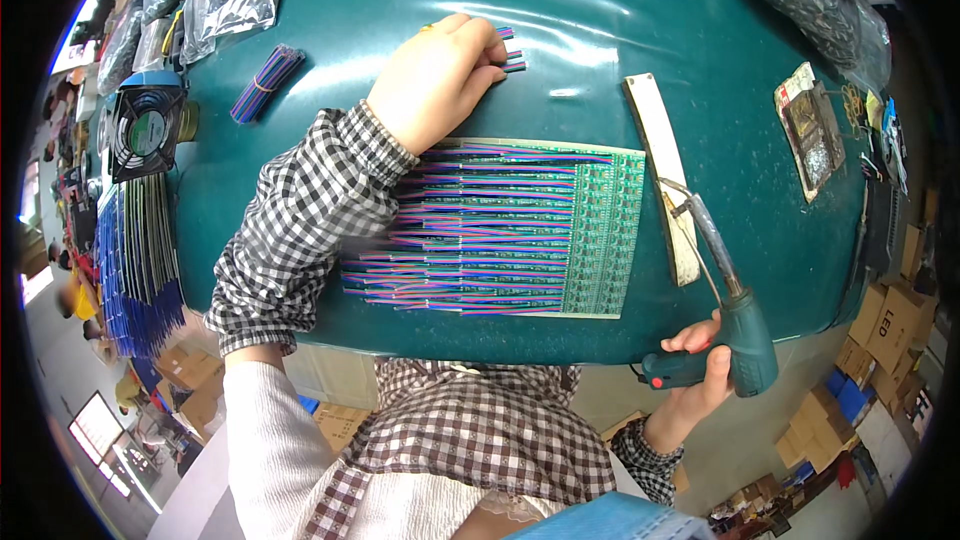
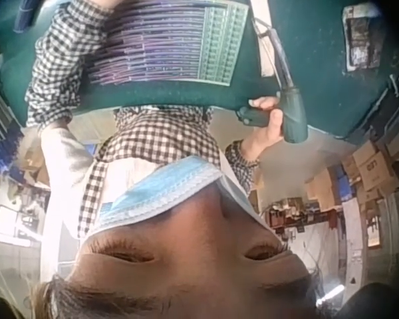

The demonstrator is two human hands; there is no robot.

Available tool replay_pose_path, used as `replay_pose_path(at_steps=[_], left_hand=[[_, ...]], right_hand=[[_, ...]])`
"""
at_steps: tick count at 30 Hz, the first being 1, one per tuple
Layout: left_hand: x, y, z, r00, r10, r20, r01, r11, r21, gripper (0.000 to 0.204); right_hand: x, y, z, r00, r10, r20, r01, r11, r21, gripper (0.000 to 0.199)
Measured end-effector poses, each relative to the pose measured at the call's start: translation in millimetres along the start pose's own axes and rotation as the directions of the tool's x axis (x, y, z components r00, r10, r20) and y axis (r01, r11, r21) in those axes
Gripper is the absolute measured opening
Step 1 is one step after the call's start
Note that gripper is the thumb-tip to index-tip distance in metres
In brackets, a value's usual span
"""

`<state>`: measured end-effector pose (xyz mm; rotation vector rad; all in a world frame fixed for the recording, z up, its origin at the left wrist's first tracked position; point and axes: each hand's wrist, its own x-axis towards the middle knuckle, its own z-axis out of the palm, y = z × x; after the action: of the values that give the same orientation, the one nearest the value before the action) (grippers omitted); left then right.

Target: The person assembles and solders colored wires onto green circuit boards using a soldering iron and soldering wire at a workbench.

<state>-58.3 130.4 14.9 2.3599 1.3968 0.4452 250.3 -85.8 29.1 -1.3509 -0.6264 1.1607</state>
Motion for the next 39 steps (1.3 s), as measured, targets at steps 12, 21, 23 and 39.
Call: replay_pose_path(at_steps=[12, 21, 23, 39], left_hand=[[-0.2, 10.1, -22.4, 0.970, 0.136, -0.202, -0.097, 0.977, 0.192, 0.009], [-24.2, 102.0, -1.5, 0.938, 0.333, 0.094, -0.338, 0.940, 0.045, 0.035], [-30.5, 96.3, 20.2, 0.929, 0.348, 0.123, -0.356, 0.933, 0.052, 0.036], [-31.3, 91.9, 44.3, 0.927, 0.374, 0.026, -0.375, 0.924, 0.081, 0.032]], right_hand=[[2.4, 0.0, 2.4, 1.000, 0.012, 0.003, -0.012, 1.000, 0.023, 0.052], [7.5, -2.5, 2.2, 0.997, 0.017, 0.071, -0.016, 1.000, -0.009, 0.049], [5.2, -5.0, 2.4, 0.994, 0.007, 0.105, -0.008, 1.000, 0.013, 0.050], [-0.4, -15.0, 9.6, 0.997, 0.074, 0.024, -0.067, 0.974, -0.218, 0.054]])
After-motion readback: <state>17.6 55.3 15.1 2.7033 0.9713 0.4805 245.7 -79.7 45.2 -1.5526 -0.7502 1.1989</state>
